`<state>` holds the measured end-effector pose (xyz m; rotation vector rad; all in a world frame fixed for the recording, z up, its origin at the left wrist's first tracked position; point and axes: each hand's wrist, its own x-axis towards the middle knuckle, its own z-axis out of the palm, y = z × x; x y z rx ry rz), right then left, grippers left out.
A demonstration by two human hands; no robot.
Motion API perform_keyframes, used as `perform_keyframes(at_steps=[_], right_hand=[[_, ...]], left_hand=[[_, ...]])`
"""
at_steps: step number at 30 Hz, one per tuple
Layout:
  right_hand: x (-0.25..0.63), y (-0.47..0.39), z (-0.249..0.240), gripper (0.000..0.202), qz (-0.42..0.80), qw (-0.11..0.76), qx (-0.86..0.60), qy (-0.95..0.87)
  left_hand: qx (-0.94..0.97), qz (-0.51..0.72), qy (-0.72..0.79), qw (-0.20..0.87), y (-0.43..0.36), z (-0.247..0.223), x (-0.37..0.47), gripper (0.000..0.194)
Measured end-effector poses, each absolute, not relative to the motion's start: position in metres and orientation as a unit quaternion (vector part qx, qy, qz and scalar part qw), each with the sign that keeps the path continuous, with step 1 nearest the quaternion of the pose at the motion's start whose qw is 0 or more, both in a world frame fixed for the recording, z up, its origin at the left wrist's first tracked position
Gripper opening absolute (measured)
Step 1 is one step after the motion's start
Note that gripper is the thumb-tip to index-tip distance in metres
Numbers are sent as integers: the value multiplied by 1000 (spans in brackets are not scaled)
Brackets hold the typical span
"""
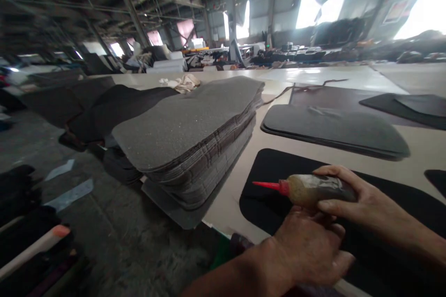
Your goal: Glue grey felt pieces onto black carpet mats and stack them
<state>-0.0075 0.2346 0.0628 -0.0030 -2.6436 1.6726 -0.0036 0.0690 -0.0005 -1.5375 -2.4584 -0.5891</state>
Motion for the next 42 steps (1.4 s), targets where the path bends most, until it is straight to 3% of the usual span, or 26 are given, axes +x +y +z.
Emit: perform_keyframes(at_steps=[8, 18, 23, 42], right_hand=[[-15, 230, 61, 59, 541, -16, 31, -840], [-19, 212, 61, 33, 476, 73, 182, -857], [-21, 209, 60, 25, 465, 68, 230, -852], [-24, 200, 74, 23, 440, 18, 258, -860]], left_hand=[[-524, -210, -822, 72, 69, 2, -3, 38], [-513, -222, -828, 31, 68, 3, -4, 45], [-520, -206, -828, 47, 70, 0, -5, 48], [-525, -205, -825, 39, 70, 1, -4, 49]])
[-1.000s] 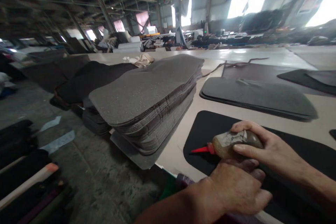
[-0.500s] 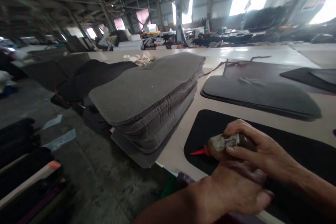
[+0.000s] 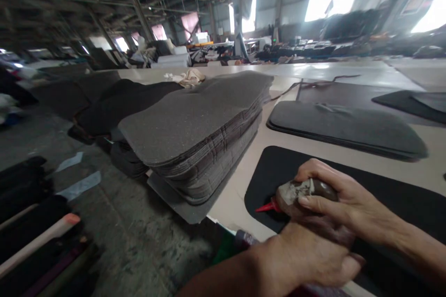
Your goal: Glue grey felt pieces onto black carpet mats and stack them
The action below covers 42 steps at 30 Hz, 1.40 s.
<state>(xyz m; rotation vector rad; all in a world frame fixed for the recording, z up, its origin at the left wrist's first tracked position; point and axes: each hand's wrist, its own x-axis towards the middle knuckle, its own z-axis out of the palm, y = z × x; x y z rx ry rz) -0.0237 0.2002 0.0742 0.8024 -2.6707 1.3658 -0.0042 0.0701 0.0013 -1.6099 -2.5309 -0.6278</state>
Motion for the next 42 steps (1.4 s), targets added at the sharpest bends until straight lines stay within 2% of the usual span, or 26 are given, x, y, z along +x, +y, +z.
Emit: perform_keyframes(at_steps=[8, 15, 28, 42], right_hand=[[-30, 196, 81, 21, 425, 21, 264, -866], [-59, 198, 84, 18, 336, 126, 239, -902], [-135, 230, 74, 25, 257, 218, 144, -930], [-88, 318, 104, 29, 187, 175, 10, -967]], left_hand=[[-526, -212, -822, 49, 68, -1, -5, 45], [-519, -202, -825, 99, 66, -1, -1, 38], [-522, -191, -824, 104, 63, 2, -1, 37], [-482, -283, -830, 0, 65, -9, -3, 38]])
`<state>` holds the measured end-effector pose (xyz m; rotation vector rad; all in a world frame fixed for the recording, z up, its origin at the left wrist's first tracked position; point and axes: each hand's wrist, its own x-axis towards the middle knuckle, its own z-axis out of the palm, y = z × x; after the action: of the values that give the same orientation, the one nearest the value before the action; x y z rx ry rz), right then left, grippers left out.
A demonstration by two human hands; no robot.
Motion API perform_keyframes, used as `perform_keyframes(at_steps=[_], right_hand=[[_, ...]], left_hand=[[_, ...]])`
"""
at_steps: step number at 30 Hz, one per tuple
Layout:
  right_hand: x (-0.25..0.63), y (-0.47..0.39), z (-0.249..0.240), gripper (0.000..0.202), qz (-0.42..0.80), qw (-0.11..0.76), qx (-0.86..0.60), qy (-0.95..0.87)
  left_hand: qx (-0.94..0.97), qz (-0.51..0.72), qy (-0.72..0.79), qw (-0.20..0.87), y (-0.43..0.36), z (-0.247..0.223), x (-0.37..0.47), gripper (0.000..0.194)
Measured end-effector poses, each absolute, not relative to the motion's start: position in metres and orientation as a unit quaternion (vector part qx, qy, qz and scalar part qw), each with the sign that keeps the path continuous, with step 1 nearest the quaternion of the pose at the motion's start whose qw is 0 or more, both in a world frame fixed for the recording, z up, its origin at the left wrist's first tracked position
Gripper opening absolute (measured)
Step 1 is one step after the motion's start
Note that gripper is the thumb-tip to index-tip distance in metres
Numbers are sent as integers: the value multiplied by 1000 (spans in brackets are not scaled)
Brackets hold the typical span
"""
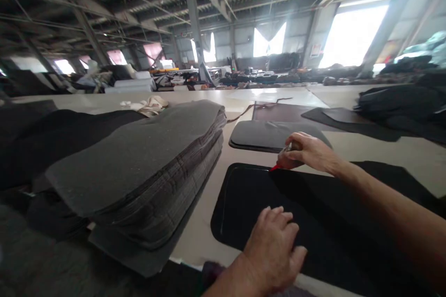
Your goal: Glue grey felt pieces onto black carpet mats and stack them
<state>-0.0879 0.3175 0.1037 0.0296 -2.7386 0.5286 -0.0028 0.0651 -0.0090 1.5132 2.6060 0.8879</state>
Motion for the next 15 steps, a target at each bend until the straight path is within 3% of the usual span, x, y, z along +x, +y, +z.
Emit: perform_keyframes(at_steps=[8, 15], right_hand=[[-17, 396, 105, 38, 190, 164, -98, -963], [34, 441, 102, 48, 218, 176, -208, -937]], left_hand=[[374, 262, 890, -3, 70, -8, -1, 64], [346, 217, 913, 11, 73, 0, -3, 65]])
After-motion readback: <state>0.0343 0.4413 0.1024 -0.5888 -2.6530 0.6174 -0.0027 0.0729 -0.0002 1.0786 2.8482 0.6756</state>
